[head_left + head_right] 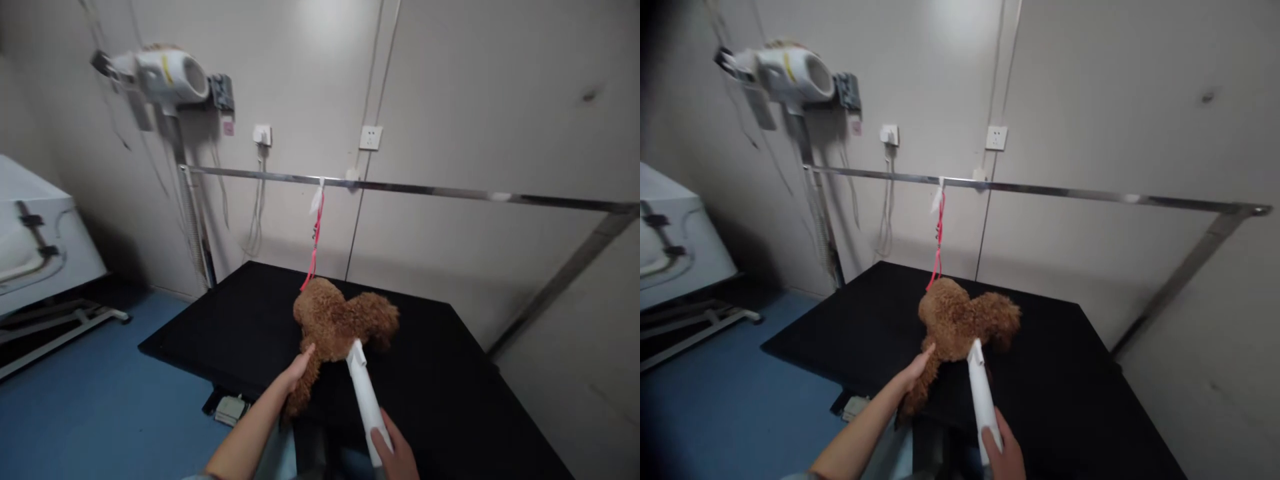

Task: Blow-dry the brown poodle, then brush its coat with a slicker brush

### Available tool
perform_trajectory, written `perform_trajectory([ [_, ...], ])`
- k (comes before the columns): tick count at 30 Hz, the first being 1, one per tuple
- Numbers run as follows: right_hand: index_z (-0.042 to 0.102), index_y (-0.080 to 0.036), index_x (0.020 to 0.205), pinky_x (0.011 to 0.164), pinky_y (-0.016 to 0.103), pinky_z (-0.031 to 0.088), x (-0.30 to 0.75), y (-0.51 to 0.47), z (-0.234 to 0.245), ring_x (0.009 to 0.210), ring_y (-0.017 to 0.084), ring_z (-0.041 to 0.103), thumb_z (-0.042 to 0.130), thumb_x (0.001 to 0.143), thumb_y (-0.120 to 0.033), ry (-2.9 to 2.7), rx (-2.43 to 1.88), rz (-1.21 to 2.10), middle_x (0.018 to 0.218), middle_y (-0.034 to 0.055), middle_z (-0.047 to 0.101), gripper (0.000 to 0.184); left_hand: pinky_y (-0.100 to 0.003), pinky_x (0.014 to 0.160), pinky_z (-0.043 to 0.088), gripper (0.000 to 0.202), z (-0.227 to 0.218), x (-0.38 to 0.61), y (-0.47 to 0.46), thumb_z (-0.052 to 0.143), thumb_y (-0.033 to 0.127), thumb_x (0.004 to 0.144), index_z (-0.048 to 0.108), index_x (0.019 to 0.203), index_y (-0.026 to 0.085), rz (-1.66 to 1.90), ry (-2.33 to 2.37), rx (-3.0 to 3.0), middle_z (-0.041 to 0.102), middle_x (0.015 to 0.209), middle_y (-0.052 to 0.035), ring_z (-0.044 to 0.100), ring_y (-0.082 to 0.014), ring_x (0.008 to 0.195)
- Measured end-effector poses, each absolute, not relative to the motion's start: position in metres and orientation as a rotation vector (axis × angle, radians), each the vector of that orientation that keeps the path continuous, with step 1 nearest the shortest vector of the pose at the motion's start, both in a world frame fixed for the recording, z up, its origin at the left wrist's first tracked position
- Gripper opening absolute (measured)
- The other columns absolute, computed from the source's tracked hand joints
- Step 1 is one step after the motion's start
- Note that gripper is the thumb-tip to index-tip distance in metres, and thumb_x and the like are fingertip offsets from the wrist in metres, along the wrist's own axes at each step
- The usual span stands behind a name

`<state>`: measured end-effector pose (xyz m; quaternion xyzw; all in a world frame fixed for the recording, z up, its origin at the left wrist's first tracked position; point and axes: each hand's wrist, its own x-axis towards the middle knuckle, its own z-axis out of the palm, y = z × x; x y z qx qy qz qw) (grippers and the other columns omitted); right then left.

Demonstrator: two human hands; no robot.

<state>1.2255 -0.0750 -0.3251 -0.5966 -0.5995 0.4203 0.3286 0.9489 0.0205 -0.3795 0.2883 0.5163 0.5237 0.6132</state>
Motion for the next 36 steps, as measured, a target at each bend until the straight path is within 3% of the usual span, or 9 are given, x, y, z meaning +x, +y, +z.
perform_trajectory([
  [3,0.057,-0.002,0.126,0.106,0.037,0.039,1.236,-0.067,-0.334,0.123,0.031,0.052,0.057,0.072,-0.048,-1.637,-1.542,1.134,0.13,0.0156,0.059,0.071,-0.032,0.1,0.044,0.062,-0.388,0.945,0.016,0.053,0.065,0.079,0.064,0.114,0.015,1.194,1.21,0.693,0.064,0.124,-0.0105,0.059,-0.0237,0.115],
  [7,0.062,-0.009,0.122,0.106,0.037,0.039,1.244,-0.064,-0.328,0.124,0.031,0.052,0.06,0.07,-0.05,-1.612,-1.587,1.083,0.128,0.0127,0.061,0.067,-0.035,0.101,0.043,0.064,-0.401,0.944,0.015,0.054,0.065,0.078,0.063,0.115,0.014,1.184,1.22,0.711,0.064,0.124,-0.0114,0.059,-0.0253,0.116],
  [12,0.061,-0.012,0.124,0.107,0.038,0.037,1.247,-0.055,-0.311,0.126,0.03,0.05,0.059,0.071,-0.05,-1.712,-1.613,1.064,0.131,0.0124,0.059,0.065,-0.034,0.107,0.036,0.062,-0.411,0.964,0.016,0.058,0.059,0.077,0.059,0.118,0.012,1.481,1.354,0.92,0.061,0.126,-0.0142,0.054,-0.0252,0.121],
  [19,0.054,-0.01,0.131,0.108,0.037,0.037,1.247,-0.053,-0.306,0.128,0.029,0.048,0.055,0.075,-0.046,-1.757,-1.629,1.046,0.135,0.013,0.055,0.067,-0.031,0.114,0.025,0.074,-0.419,1.006,0.01,0.049,0.042,0.087,0.015,0.148,0.018,1.73,1.446,1.103,0.031,0.152,-0.0102,0.031,-0.0187,0.139],
  [22,0.053,-0.008,0.132,0.108,0.037,0.036,1.247,-0.057,-0.309,0.127,0.028,0.049,0.052,0.076,-0.043,-1.836,-1.607,1.043,0.136,0.0137,0.054,0.066,-0.034,0.115,0.022,0.061,-0.42,1.014,0.009,0.049,0.037,0.087,0.033,0.143,0.019,1.717,1.506,1.191,0.037,0.149,-0.0087,0.031,-0.0209,0.139],
  [25,0.052,-0.009,0.133,0.106,0.038,0.039,1.245,-0.058,-0.307,0.124,0.029,0.052,0.05,0.079,-0.042,-1.869,-1.648,0.975,0.132,0.0141,0.058,0.064,-0.038,0.111,0.029,0.036,-0.416,1.017,0.008,0.049,0.034,0.085,0.063,0.114,0.019,1.649,1.571,1.218,0.061,0.124,-0.0088,0.049,-0.0237,0.123],
  [27,0.048,-0.011,0.136,0.101,0.037,0.042,1.24,-0.06,-0.3,0.12,0.028,0.054,0.047,0.082,-0.039,-1.892,-1.707,0.872,0.128,0.014,0.06,0.061,-0.039,0.105,0.036,0.028,-0.409,1.018,0.006,0.047,0.036,0.085,0.069,0.093,0.021,1.561,1.558,1.231,0.068,0.103,-0.0073,0.057,-0.0236,0.109],
  [32,0.041,-0.019,0.141,0.081,0.034,0.05,1.209,-0.082,-0.282,0.096,0.027,0.065,0.043,0.088,-0.033,-2.187,-1.822,0.603,0.12,0.0121,0.059,0.055,-0.034,0.096,0.043,0.048,-0.376,1.017,0.007,0.044,0.055,0.084,0.072,0.093,0.017,1.358,1.317,1.217,0.071,0.098,-0.0071,0.061,-0.0235,0.098],
  [36,0.036,-0.02,0.143,0.071,0.031,0.051,1.181,-0.102,-0.28,0.086,0.025,0.067,0.046,0.089,-0.025,-2.297,-1.907,0.375,0.118,0.0133,0.054,0.056,-0.033,0.089,0.046,0.064,-0.353,1.016,0.012,0.053,0.069,0.072,0.073,0.086,0.009,1.164,1.199,1.027,0.073,0.088,-0.0111,0.064,-0.0244,0.089],
])
